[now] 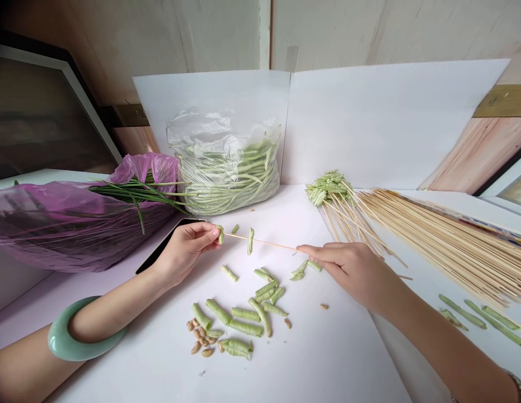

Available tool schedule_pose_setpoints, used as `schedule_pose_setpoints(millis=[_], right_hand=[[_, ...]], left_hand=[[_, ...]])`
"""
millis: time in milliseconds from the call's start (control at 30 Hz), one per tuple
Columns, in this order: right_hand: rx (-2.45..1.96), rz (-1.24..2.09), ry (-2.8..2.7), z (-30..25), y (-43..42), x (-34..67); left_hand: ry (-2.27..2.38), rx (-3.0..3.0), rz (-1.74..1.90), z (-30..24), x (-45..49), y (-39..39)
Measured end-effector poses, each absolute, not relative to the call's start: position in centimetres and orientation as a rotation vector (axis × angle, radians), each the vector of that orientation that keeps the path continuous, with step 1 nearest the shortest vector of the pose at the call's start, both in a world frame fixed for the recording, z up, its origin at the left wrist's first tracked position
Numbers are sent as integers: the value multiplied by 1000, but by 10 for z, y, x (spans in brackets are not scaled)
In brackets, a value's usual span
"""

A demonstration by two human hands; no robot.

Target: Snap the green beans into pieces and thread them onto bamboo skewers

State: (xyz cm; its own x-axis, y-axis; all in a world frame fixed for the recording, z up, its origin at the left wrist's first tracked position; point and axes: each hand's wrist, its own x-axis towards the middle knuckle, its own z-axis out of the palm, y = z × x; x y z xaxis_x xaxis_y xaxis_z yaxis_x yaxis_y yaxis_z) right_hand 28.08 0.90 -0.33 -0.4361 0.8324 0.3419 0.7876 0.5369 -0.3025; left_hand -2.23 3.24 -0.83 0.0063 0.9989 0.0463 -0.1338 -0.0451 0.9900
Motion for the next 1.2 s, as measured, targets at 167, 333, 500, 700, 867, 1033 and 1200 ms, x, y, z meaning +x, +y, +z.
schedule_pose_setpoints(millis=[167, 333, 500, 700, 867, 1033, 1200], right_hand=[[-1330, 111, -2338, -9, 11, 283], [-1331, 127, -2386, -9, 11, 284], [-1338, 176, -2424, -10, 11, 285], [-1298, 238, -2417, -14, 14, 286], [-1286, 284, -2424, -11, 14, 284], [-1354, 396, -2412, -7, 12, 281], [-1439, 543, -2361, -6, 10, 278]], left_hand=[[1077, 1142, 1270, -9, -22, 32], [1106, 1153, 1230, -10, -22, 32], [1138, 1188, 1165, -11, -23, 32], [1130, 1188, 1097, -12, -24, 33], [1127, 1181, 1061, -14, -25, 34], [1125, 1166, 978, -20, -28, 37], [1169, 1193, 950, -21, -29, 39]])
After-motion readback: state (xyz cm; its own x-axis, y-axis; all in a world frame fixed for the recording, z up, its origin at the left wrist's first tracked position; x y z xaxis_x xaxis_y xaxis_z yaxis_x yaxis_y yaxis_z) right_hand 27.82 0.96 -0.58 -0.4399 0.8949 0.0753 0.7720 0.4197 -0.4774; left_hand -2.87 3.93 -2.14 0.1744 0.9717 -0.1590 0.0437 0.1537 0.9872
